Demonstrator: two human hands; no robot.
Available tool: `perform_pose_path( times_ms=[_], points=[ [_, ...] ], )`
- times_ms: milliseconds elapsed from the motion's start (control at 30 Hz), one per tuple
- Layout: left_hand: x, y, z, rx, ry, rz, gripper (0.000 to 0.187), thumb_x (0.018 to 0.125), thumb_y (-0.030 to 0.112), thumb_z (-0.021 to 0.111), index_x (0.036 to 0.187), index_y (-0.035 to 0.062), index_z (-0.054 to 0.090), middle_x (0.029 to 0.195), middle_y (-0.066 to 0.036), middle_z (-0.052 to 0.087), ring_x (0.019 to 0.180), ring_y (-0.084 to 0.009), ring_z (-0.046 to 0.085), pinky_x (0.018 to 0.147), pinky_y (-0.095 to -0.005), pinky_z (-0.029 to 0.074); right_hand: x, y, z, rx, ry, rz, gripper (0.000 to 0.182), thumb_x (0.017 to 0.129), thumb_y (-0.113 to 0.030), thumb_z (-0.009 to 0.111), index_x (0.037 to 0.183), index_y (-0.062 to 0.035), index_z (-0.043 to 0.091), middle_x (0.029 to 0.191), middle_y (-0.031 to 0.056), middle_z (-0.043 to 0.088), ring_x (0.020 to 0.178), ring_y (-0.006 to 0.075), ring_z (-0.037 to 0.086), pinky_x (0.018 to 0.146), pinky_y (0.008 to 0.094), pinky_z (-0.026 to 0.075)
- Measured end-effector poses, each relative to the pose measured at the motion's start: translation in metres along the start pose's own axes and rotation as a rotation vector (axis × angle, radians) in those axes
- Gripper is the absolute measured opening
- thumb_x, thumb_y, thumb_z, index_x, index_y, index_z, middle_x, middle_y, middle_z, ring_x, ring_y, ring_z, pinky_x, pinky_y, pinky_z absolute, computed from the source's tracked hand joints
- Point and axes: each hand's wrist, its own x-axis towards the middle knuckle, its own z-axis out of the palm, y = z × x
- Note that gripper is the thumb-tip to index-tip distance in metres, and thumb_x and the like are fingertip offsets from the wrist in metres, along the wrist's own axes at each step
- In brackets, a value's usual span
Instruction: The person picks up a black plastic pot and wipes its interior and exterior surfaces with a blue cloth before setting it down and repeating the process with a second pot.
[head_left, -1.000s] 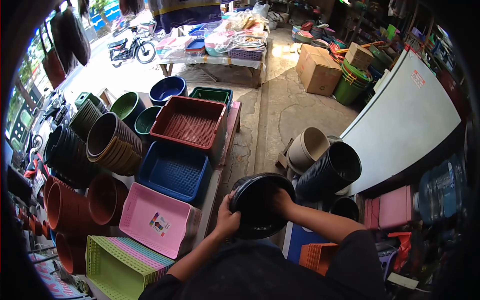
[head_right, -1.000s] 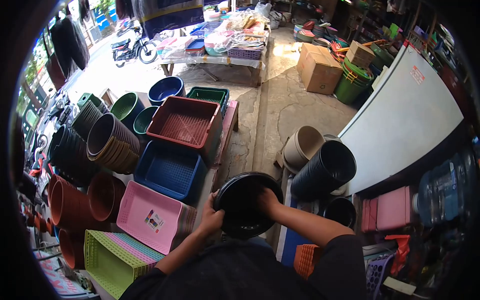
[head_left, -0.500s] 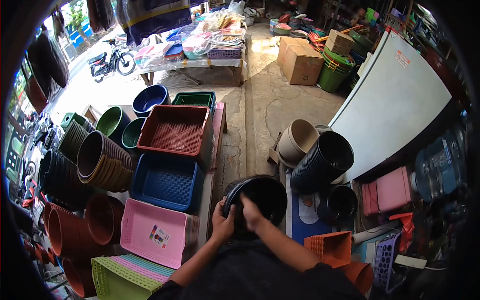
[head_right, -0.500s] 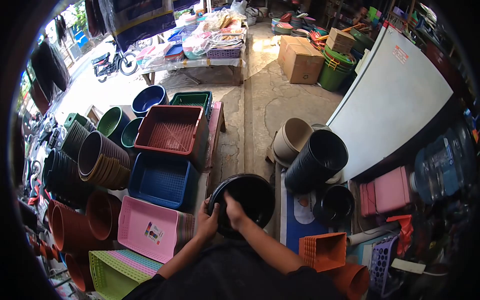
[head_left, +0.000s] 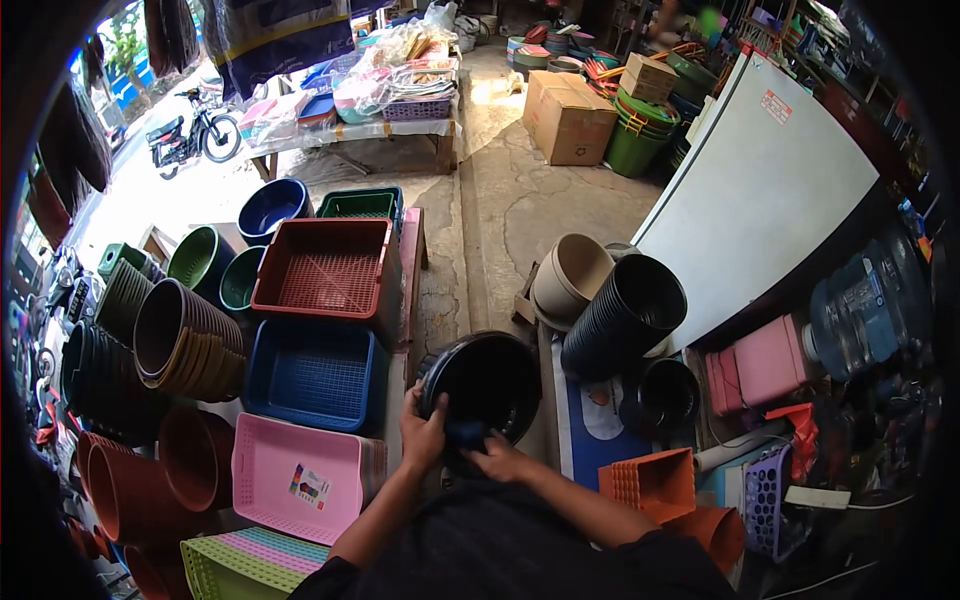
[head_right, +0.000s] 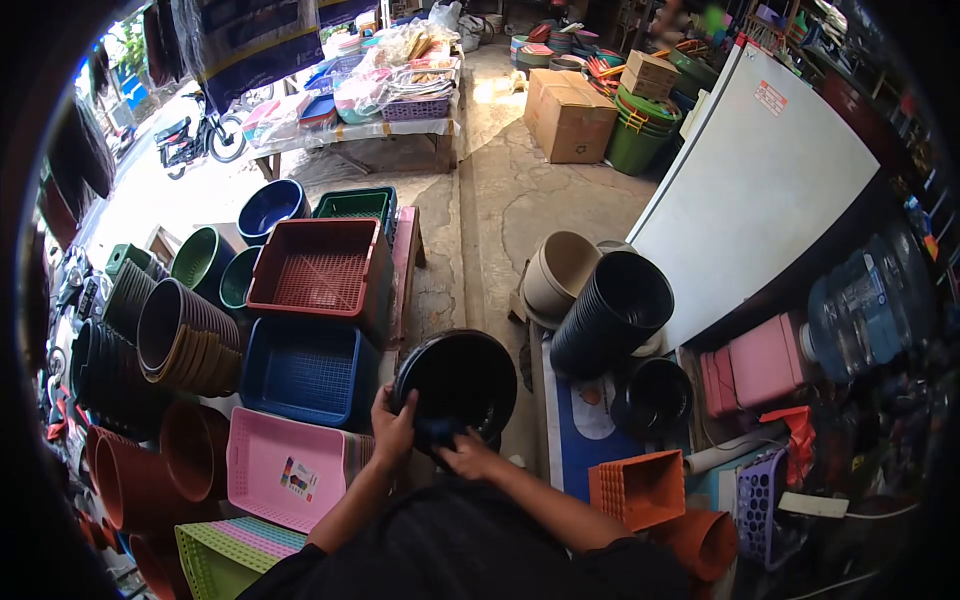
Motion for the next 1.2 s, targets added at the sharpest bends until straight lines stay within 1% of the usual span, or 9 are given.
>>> perform_pose_path(
  times_ms=[67, 133, 300, 400, 500, 700, 933, 1033, 1200],
  points=[
    [0.005, 0.0, -0.004, 0.014, 0.003, 0.048, 0.03, 0.087, 0.002, 0.061, 0.116, -0.003, 0.053, 0.11, -0.012, 0.06, 0.109, -0.0204, 0.056, 0.097, -0.0303, 0.04, -0.015, 0.009, -0.022, -0.128, -0.069, -0.019, 0.057, 0.089, -0.037, 0.057, 0.137, -0.0085, 0.046, 0.139, 0.0153, 0.048, 0.134, 0.0261, 0.039, 0.115, 0.0527, 0.014],
    [0.01, -0.004, -0.005, 0.102, -0.021, 0.095, 0.045, 0.074, -0.011, 0.05, 0.118, -0.0046, 0.053, 0.116, -0.016, 0.059, 0.117, -0.0261, 0.054, 0.103, -0.0321, 0.036, -0.026, 0.022, -0.047, -0.975, -0.008, -0.197, 0.058, 0.087, -0.033, 0.056, 0.139, -0.0102, 0.044, 0.142, 0.0083, 0.047, 0.135, 0.0212, 0.039, 0.116, 0.0568, 0.004],
    [0.006, 0.04, 0.001, 0.231, -0.14, 0.084, 0.055, 0.066, -0.012, 0.045, 0.12, -0.0049, 0.053, 0.118, -0.018, 0.057, 0.124, -0.028, 0.05, 0.107, -0.0331, 0.032, -0.017, 0.012, -0.13, -1.405, -0.104, -0.068, 0.049, 0.082, -0.02, 0.048, 0.129, -0.009, 0.056, 0.138, 0.0064, 0.05, 0.134, 0.0155, 0.039, 0.119, 0.0484, 0.003],
    [0.004, 0.049, 0.002, 0.261, -0.188, 0.069, 0.057, 0.065, -0.012, 0.046, 0.121, -0.0039, 0.053, 0.117, -0.017, 0.057, 0.124, -0.0267, 0.049, 0.107, -0.0324, 0.031, -0.017, 0.025, -0.149, -1.685, 0.5, -0.668, 0.045, 0.086, -0.02, 0.044, 0.129, -0.0103, 0.056, 0.133, 0.0044, 0.054, 0.132, 0.0147, 0.041, 0.119, 0.0483, 0.003],
    [0.013, 0.035, 0.001, 0.167, -0.153, 0.073, 0.058, 0.064, -0.012, 0.047, 0.121, -0.0035, 0.053, 0.117, -0.016, 0.057, 0.123, -0.0258, 0.049, 0.107, -0.0314, 0.031, -0.026, 0.005, -0.13, -1.528, -0.124, -0.171, 0.051, 0.082, -0.025, 0.05, 0.129, -0.0054, 0.054, 0.135, 0.0082, 0.052, 0.134, 0.0171, 0.039, 0.119, 0.0464, 0.002],
    [0.006, 0.027, 0.007, 0.049, -0.049, 0.074, 0.059, 0.063, -0.012, 0.048, 0.121, -0.0026, 0.054, 0.118, -0.013, 0.057, 0.122, -0.0242, 0.049, 0.106, -0.0307, 0.032, -0.04, 0.013, -0.023, -1.037, 0.023, -0.137, 0.076, 0.087, -0.051, 0.051, 0.142, -0.002, 0.036, 0.148, 0.0155, 0.037, 0.139, 0.0285, 0.031, 0.116, 0.0527, 0.007],
    [-0.01, 0.006, 0.02, -0.046, -0.023, 0.069, 0.044, 0.082, 0.008, 0.071, 0.123, 0.0003, 0.056, 0.093, 0.0, 0.05, 0.092, -0.0107, 0.05, 0.088, -0.0218, 0.039, -0.014, -0.021, 0.006, 0.1, 0.007, 0.097, 0.055, 0.099, -0.041, 0.042, 0.137, -0.0017, 0.043, 0.138, 0.0222, 0.046, 0.133, 0.0277, 0.041, 0.111, 0.0408, 0.029],
    [-0.016, 0.0, 0.022, -0.187, -0.072, 0.008, 0.045, 0.088, 0.026, 0.07, 0.122, 0.0006, 0.056, 0.108, -0.006, 0.057, 0.108, -0.0161, 0.052, 0.096, -0.0277, 0.038, -0.019, -0.07, -0.022, 1.192, 0.017, 0.273, 0.04, 0.1, -0.035, 0.045, 0.12, -0.003, 0.058, 0.102, 0.009, 0.067, 0.095, 0.0186, 0.066, 0.085, 0.0295, 0.051],
    [-0.023, 0.001, 0.009, 0.077, -0.148, 0.191, 0.039, 0.089, 0.023, 0.068, 0.118, -0.0011, 0.057, 0.12, -0.015, 0.057, 0.129, -0.0313, 0.045, 0.103, -0.0374, 0.035, -0.009, -0.068, -0.054, 1.469, -0.083, 0.219, 0.045, 0.101, -0.036, 0.041, 0.122, 0.0007, 0.055, 0.107, 0.0125, 0.066, 0.098, 0.0227, 0.065, 0.092, 0.0375, 0.051]
  ],
)
